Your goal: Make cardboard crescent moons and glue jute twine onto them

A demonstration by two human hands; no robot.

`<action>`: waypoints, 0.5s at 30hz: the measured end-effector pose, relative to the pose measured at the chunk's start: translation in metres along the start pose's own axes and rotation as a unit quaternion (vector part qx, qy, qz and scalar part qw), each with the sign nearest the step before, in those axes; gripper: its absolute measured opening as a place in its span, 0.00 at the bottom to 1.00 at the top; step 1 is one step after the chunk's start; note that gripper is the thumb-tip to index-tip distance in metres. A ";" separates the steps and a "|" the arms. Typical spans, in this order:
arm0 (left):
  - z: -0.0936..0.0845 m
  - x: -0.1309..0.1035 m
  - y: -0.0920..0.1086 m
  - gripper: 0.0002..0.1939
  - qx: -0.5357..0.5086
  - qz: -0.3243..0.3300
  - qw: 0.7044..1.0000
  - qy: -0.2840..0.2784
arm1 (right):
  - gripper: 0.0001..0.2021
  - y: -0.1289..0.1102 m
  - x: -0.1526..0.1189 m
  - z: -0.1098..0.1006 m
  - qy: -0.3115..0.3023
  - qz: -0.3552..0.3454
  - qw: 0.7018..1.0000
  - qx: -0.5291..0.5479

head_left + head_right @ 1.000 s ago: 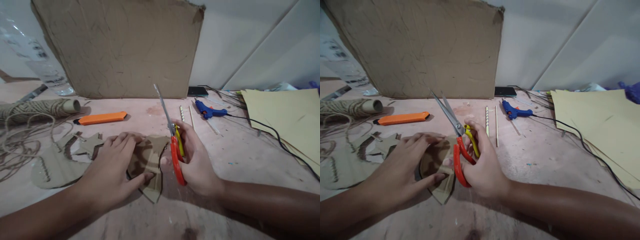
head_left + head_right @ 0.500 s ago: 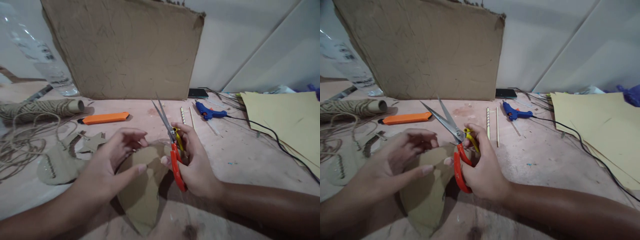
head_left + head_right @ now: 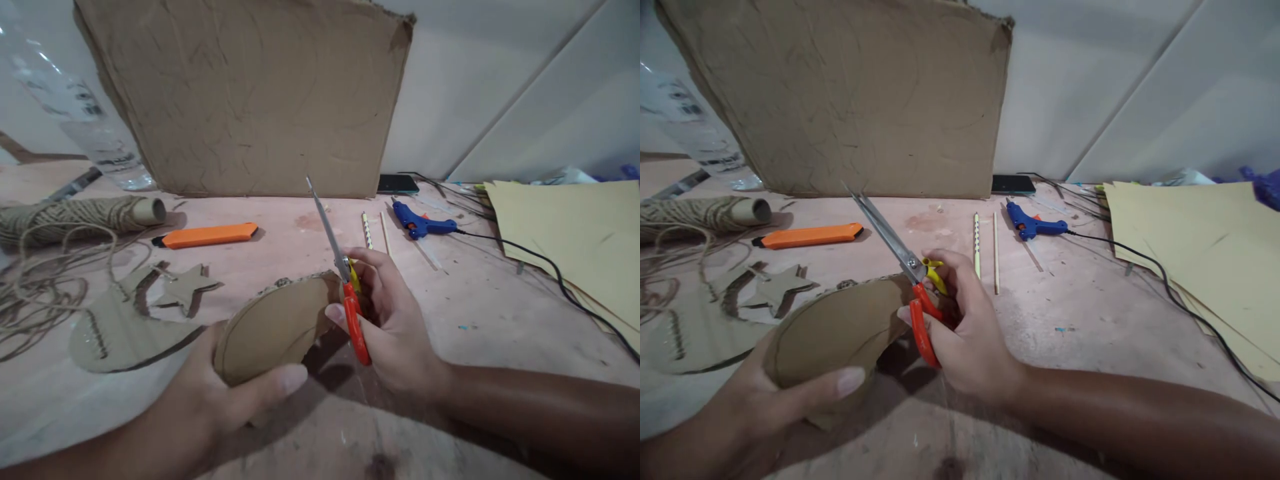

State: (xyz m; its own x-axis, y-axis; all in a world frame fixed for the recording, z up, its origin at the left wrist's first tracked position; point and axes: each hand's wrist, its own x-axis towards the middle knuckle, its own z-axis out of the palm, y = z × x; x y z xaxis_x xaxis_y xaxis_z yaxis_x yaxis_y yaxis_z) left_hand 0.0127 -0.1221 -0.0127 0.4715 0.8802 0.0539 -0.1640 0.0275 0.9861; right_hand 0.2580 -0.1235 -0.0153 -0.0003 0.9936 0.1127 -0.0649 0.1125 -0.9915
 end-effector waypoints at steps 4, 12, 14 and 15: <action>0.000 -0.010 0.000 0.14 -0.072 -0.082 0.994 0.022 | 0.33 -0.009 0.006 -0.003 -0.002 0.009 1.000 0.024; -0.018 -0.018 0.000 0.36 -0.184 -0.245 0.944 0.122 | 0.32 -0.064 0.005 -0.063 -0.165 0.072 0.984 0.008; -0.019 -0.013 0.003 0.41 -0.184 -0.256 0.939 0.138 | 0.33 -0.077 0.009 -0.074 -0.215 0.064 0.973 -0.057; -0.020 -0.010 0.003 0.42 -0.179 -0.256 0.938 0.149 | 0.31 -0.082 0.011 -0.078 -0.232 0.057 0.966 -0.096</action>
State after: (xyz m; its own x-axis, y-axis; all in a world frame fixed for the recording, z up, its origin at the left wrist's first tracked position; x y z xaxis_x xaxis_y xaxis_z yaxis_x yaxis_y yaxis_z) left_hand -0.0102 -0.1216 -0.0131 0.3137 0.8004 -0.5108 -0.2885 0.5929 0.7518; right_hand 0.3411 -0.1208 0.0623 -0.4477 0.8938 -0.0255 0.1487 0.0463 -0.9878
